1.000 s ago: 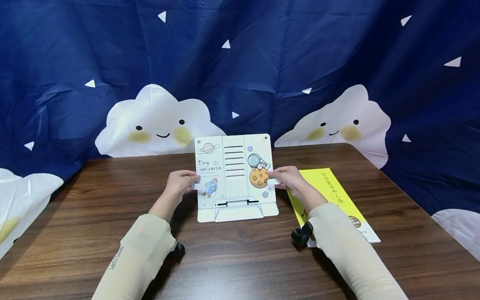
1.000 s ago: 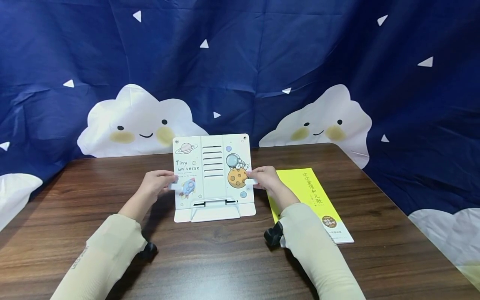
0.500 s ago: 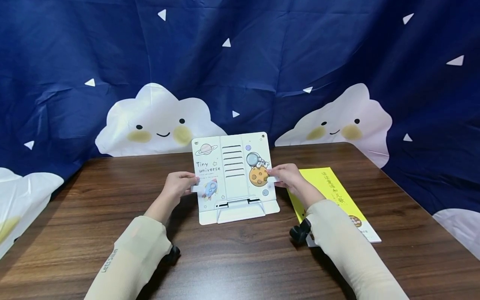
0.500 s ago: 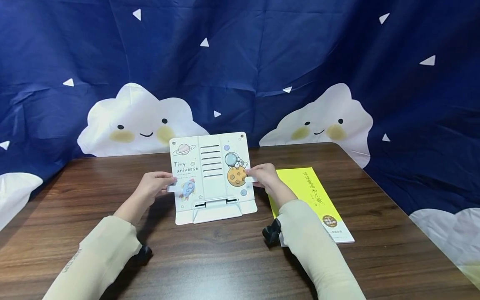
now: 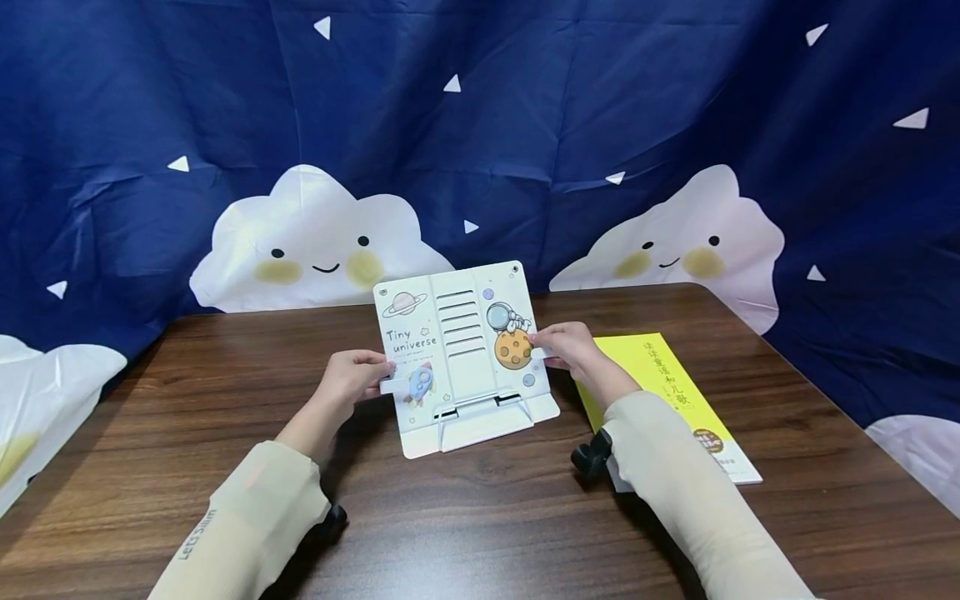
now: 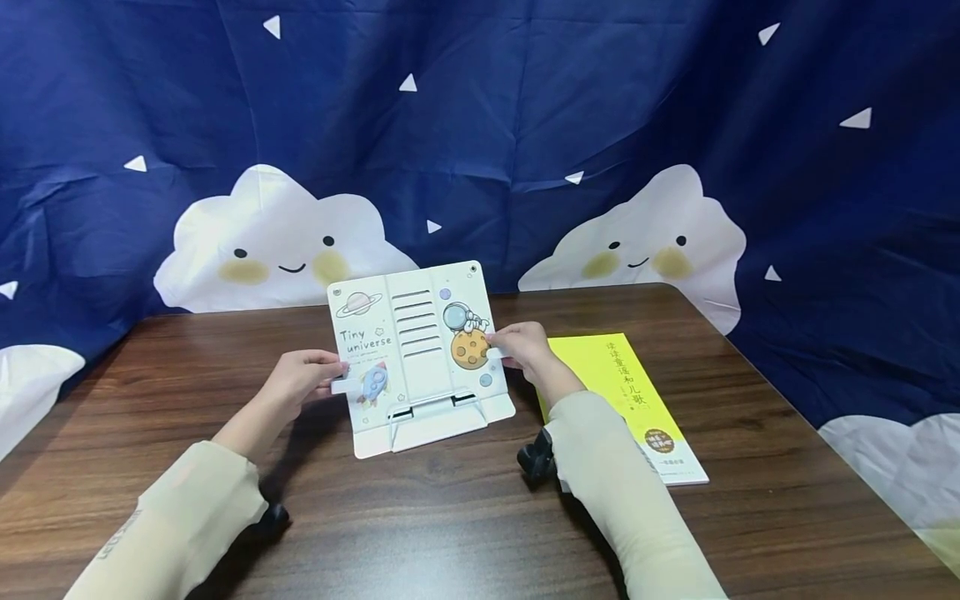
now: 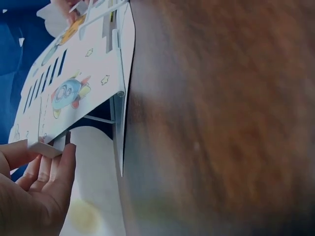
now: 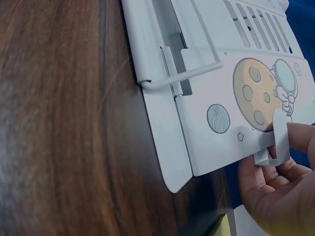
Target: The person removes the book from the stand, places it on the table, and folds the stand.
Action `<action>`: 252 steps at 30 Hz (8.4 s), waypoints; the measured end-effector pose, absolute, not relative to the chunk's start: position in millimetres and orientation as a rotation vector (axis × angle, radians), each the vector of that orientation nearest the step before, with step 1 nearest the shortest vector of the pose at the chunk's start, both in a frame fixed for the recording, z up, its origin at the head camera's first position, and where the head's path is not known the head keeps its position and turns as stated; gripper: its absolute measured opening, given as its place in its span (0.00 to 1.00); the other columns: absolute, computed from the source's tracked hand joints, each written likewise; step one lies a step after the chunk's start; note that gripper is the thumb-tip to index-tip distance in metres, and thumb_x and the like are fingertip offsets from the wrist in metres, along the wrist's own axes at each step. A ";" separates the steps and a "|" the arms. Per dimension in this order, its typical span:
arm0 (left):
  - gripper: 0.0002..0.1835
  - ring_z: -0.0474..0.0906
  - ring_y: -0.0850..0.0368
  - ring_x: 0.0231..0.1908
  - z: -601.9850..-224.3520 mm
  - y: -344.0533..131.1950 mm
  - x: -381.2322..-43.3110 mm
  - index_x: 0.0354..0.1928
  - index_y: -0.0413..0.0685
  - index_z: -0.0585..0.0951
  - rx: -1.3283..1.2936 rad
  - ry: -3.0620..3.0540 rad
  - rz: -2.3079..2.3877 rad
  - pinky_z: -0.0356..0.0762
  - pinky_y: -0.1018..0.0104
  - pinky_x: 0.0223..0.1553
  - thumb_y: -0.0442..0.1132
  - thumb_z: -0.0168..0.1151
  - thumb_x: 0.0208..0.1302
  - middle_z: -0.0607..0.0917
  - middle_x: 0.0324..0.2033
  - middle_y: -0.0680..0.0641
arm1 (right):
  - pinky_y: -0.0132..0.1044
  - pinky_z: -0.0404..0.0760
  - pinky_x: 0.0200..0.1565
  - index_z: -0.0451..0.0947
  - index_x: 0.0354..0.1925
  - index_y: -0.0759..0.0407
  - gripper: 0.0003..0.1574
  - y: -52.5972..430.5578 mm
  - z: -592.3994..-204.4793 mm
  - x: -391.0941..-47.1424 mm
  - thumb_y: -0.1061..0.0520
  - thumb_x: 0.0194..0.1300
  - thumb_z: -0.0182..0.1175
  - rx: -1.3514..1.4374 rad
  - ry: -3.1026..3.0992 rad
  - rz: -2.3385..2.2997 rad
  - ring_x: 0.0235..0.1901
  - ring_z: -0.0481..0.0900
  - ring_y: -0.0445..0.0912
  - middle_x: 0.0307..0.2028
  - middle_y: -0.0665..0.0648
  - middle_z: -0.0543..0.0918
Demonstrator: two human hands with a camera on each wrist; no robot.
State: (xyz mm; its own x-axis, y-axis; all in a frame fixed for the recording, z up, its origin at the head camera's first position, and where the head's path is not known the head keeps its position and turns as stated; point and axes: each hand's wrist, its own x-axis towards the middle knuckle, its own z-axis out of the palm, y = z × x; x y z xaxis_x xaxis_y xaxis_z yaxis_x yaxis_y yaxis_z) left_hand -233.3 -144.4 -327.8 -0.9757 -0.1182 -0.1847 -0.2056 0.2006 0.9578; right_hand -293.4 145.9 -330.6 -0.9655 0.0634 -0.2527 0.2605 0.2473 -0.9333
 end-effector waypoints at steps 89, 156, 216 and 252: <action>0.08 0.78 0.56 0.22 -324.6 -103.2 -144.4 0.28 0.23 0.75 0.052 2.043 1.993 0.77 0.63 0.27 0.26 0.60 0.47 0.81 0.20 0.42 | 0.38 0.71 0.44 0.76 0.38 0.67 0.12 100.2 -324.9 -325.8 0.62 0.54 0.59 0.095 2.462 -1.635 0.37 0.69 0.46 0.39 0.58 0.75; 0.14 0.79 0.52 0.23 -327.9 -55.3 -116.0 0.40 0.25 0.71 0.097 1.846 2.171 0.77 0.58 0.28 0.23 0.58 0.48 0.80 0.26 0.36 | 0.36 0.71 0.37 0.75 0.38 0.66 0.10 61.5 -318.2 -333.6 0.64 0.55 0.56 -0.376 2.435 -1.329 0.32 0.68 0.45 0.35 0.56 0.74; 0.16 0.79 0.51 0.24 -332.3 -18.0 -108.1 0.41 0.30 0.70 -0.026 1.813 2.272 0.77 0.59 0.28 0.25 0.60 0.48 0.80 0.26 0.37 | 0.43 0.68 0.47 0.75 0.38 0.63 0.09 41.2 -312.8 -326.5 0.64 0.56 0.55 -0.437 2.297 -1.279 0.36 0.69 0.46 0.39 0.55 0.75; 0.13 0.75 0.62 0.27 -328.4 -81.2 -114.8 0.35 0.28 0.77 0.190 2.212 2.024 0.75 0.65 0.29 0.29 0.60 0.46 0.81 0.28 0.41 | 0.36 0.70 0.46 0.71 0.46 0.69 0.21 82.0 -288.1 -293.6 0.62 0.53 0.59 -0.725 2.311 -1.385 0.42 0.72 0.47 0.44 0.62 0.75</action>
State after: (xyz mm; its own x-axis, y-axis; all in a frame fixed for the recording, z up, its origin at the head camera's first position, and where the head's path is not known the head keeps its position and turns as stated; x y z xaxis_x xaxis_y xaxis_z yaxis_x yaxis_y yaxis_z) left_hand -114.8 -81.2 -328.4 -0.9826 0.1849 -0.0163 0.0002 0.0884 0.9961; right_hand -293.6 82.0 -288.1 -0.8078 -0.5884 -0.0351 -0.2464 0.3911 -0.8867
